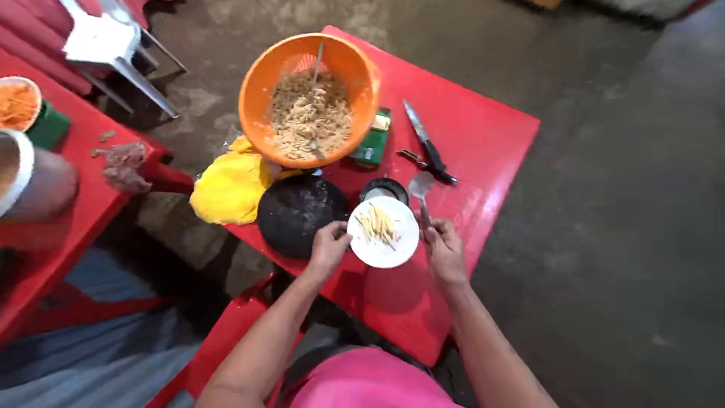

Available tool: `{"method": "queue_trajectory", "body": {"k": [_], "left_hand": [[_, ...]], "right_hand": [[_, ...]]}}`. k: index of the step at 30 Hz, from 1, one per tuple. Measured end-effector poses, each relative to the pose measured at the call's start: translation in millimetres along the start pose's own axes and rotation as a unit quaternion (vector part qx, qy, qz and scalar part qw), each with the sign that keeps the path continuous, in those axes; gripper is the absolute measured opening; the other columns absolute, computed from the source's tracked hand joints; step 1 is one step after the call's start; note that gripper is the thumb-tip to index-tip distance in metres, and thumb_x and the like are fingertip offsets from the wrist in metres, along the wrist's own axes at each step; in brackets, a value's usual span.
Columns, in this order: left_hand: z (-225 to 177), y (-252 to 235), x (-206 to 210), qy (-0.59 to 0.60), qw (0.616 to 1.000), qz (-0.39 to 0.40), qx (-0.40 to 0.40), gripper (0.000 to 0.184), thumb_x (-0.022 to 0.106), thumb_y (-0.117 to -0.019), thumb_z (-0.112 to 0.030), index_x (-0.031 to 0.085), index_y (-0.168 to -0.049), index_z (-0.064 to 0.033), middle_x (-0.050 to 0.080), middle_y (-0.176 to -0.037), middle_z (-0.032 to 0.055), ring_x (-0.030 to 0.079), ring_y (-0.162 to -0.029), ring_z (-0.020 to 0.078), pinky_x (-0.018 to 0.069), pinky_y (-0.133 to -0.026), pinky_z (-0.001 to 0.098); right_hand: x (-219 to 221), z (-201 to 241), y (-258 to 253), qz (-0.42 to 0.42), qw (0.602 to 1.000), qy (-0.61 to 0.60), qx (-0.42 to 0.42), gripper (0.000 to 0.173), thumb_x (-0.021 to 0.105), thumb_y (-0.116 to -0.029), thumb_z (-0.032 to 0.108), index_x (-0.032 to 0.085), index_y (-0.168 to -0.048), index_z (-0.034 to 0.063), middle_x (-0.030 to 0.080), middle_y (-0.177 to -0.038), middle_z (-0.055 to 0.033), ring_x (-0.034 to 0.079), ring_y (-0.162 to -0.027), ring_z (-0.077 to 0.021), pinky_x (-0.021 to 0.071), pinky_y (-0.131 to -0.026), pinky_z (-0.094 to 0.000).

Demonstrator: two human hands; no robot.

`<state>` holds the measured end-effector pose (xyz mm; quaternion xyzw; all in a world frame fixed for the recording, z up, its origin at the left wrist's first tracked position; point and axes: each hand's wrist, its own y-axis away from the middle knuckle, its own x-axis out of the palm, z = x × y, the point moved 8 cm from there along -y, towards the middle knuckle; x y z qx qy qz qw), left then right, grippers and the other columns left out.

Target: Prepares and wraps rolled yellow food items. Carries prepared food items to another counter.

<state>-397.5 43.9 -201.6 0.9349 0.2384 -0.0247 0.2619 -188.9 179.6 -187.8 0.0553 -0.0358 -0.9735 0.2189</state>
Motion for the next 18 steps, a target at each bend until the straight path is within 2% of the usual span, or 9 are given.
{"method": "queue_trajectory", "body": {"k": [3,7,9,12,14,16,18], "left_hand": [[-17,-34,-4,-0.030,0.999,-0.016,0.022,0.025,0.062,-0.0975,-0.004,0.065,-0.121,0.0043,0.072,-0.099,0.0158,0.070,-0.082,0.0188,0.0596,-0.078,0.0371],[-29,-66,0,-0.076,0.996,-0.001,0.049,0.027,0.062,-0.0989,-0.007,0.065,-0.124,0.0025,0.071,-0.104,0.0176,0.071,-0.083,0.0239,0.0604,-0.079,0.0434],[-30,-76,2,-0.107,0.993,-0.004,0.057,0.027,0.062,-0.0982,-0.007,0.066,-0.123,0.0012,0.071,-0.106,0.0184,0.070,-0.082,0.0256,0.0598,-0.076,0.0444],[-30,-91,3,-0.155,0.986,-0.010,0.057,0.025,0.062,-0.0981,-0.007,0.068,-0.121,0.0016,0.070,-0.106,0.0212,0.070,-0.088,0.0313,0.0586,-0.081,0.0504],[-28,-98,5,-0.167,0.985,-0.014,0.051,0.024,0.062,-0.0977,-0.006,0.069,-0.119,0.0016,0.071,-0.105,0.0210,0.070,-0.088,0.0309,0.0582,-0.083,0.0503],[-23,-103,6,-0.169,0.984,-0.019,0.049,0.024,0.061,-0.0970,-0.005,0.069,-0.119,0.0010,0.071,-0.102,0.0193,0.070,-0.085,0.0283,0.0586,-0.080,0.0477],[-21,-104,7,-0.165,0.985,-0.018,0.040,0.025,0.061,-0.0985,-0.006,0.068,-0.121,0.0015,0.071,-0.106,0.0203,0.069,-0.089,0.0295,0.0576,-0.084,0.0484]], "right_hand": [[4,6,-27,-0.029,0.999,-0.021,0.002,0.019,0.040,-0.1043,0.007,0.052,-0.112,-0.0047,0.065,-0.123,-0.0135,0.065,-0.107,-0.0118,0.0544,-0.093,-0.0322],[6,6,-47,-0.067,0.998,-0.008,0.013,0.020,0.041,-0.1049,0.006,0.055,-0.116,-0.0038,0.065,-0.124,-0.0126,0.066,-0.105,-0.0121,0.0546,-0.092,-0.0336],[7,-2,-54,-0.077,0.997,-0.001,0.027,0.021,0.043,-0.1052,0.007,0.056,-0.117,-0.0029,0.065,-0.118,-0.0120,0.065,-0.100,-0.0133,0.0550,-0.089,-0.0346],[10,-15,-59,-0.083,0.996,-0.005,0.045,0.021,0.043,-0.1056,0.007,0.057,-0.118,-0.0035,0.065,-0.115,-0.0130,0.065,-0.100,-0.0149,0.0546,-0.089,-0.0360],[11,-19,-61,-0.087,0.995,-0.001,0.040,0.021,0.045,-0.1049,0.006,0.058,-0.117,-0.0049,0.066,-0.114,-0.0135,0.065,-0.097,-0.0145,0.0549,-0.087,-0.0347],[11,-22,-61,-0.081,0.996,0.004,0.040,0.021,0.045,-0.1053,0.007,0.057,-0.118,-0.0050,0.066,-0.119,-0.0144,0.066,-0.100,-0.0137,0.0546,-0.088,-0.0333],[11,-23,-61,-0.076,0.996,0.006,0.040,0.024,0.044,-0.1046,0.007,0.056,-0.121,-0.0068,0.065,-0.122,-0.0159,0.065,-0.103,-0.0144,0.0533,-0.090,-0.0333]]}}
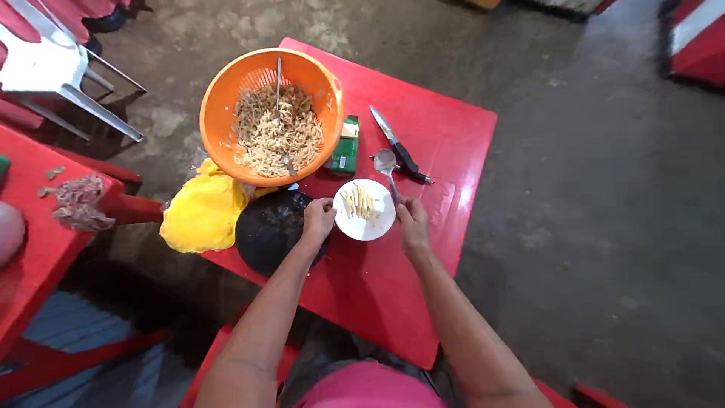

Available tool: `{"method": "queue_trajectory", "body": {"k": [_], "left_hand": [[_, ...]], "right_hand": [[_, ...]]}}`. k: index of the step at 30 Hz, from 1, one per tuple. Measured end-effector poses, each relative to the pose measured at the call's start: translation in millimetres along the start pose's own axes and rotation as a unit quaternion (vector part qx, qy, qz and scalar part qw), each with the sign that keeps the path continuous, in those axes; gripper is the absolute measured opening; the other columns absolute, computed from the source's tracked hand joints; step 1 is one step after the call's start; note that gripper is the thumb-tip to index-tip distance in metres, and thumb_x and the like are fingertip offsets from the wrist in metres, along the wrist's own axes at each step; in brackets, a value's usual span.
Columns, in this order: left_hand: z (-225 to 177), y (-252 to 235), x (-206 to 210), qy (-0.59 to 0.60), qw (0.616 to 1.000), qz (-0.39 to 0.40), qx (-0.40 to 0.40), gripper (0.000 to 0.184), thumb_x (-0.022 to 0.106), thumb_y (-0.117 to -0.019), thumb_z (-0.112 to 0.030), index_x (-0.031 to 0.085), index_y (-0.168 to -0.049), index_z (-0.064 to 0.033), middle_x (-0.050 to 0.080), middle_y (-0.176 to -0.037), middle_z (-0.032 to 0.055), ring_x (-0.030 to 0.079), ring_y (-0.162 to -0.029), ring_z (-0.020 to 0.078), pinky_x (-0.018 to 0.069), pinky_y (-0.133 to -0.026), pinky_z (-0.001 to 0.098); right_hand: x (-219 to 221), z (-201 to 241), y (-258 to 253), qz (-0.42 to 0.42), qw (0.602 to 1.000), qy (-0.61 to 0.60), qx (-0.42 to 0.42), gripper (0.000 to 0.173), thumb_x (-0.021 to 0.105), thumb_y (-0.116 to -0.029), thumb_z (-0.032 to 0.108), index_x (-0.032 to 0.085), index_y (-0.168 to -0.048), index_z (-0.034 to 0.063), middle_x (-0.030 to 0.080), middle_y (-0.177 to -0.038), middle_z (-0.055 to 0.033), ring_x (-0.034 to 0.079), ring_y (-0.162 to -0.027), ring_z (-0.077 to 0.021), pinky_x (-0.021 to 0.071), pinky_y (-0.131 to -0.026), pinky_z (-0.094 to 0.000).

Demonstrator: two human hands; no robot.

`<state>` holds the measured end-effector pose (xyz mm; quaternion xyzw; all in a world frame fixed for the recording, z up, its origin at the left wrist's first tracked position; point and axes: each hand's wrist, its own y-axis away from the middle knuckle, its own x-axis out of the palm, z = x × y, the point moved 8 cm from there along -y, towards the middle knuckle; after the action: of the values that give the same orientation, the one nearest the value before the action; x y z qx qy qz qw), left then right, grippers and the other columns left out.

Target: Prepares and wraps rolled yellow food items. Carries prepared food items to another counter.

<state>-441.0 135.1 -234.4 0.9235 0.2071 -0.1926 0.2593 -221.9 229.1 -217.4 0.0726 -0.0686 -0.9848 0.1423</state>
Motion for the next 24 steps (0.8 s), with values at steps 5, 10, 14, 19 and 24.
{"method": "queue_trajectory", "body": {"k": [5,10,14,19,24], "left_hand": [[-2,-2,-1,0.012,1.000,-0.007,0.003,0.027,0.061,-0.0992,-0.006,0.067,-0.125,0.0020,0.070,-0.112,0.0212,0.069,-0.097,0.0298,0.0566,-0.089,0.0481],[-5,-1,-5,0.009,1.000,-0.021,0.013,0.029,0.062,-0.0997,-0.008,0.066,-0.127,0.0015,0.069,-0.118,0.0222,0.069,-0.104,0.0321,0.0548,-0.094,0.0495],[-12,28,-23,0.034,0.990,-0.115,0.078,0.030,0.060,-0.1016,-0.012,0.064,-0.128,0.0003,0.063,-0.122,0.0202,0.066,-0.105,0.0279,0.0553,-0.092,0.0444],[-23,93,22,0.155,0.972,-0.053,0.168,0.021,0.058,-0.0996,-0.008,0.073,-0.107,0.0045,0.070,-0.102,0.0133,0.067,-0.092,0.0137,0.0566,-0.083,0.0290],[-44,132,70,0.249,0.960,0.022,0.124,0.031,0.050,-0.1055,-0.012,0.066,-0.126,0.0052,0.067,-0.124,0.0171,0.065,-0.111,0.0173,0.0541,-0.097,0.0330]], "right_hand": [[0,-3,-3,0.007,1.000,0.010,-0.001,0.022,0.044,-0.1037,0.004,0.057,-0.118,-0.0068,0.064,-0.130,-0.0170,0.065,-0.111,-0.0159,0.0532,-0.094,-0.0343],[-6,1,0,-0.007,1.000,0.026,-0.016,0.025,0.043,-0.1041,0.004,0.057,-0.120,-0.0086,0.061,-0.134,-0.0201,0.062,-0.117,-0.0176,0.0510,-0.099,-0.0338],[-23,21,15,-0.019,0.997,0.063,-0.049,0.030,0.042,-0.1037,0.005,0.055,-0.125,-0.0120,0.056,-0.139,-0.0232,0.060,-0.119,-0.0187,0.0493,-0.102,-0.0330],[-28,26,48,-0.027,0.999,-0.020,-0.004,0.018,0.046,-0.1018,0.004,0.058,-0.109,-0.0078,0.063,-0.094,-0.0080,0.063,-0.084,-0.0103,0.0546,-0.081,-0.0279],[-9,33,85,0.043,0.994,-0.103,0.018,0.017,0.044,-0.1016,0.003,0.057,-0.109,-0.0050,0.064,-0.084,-0.0033,0.063,-0.074,-0.0094,0.0565,-0.074,-0.0269]]}}
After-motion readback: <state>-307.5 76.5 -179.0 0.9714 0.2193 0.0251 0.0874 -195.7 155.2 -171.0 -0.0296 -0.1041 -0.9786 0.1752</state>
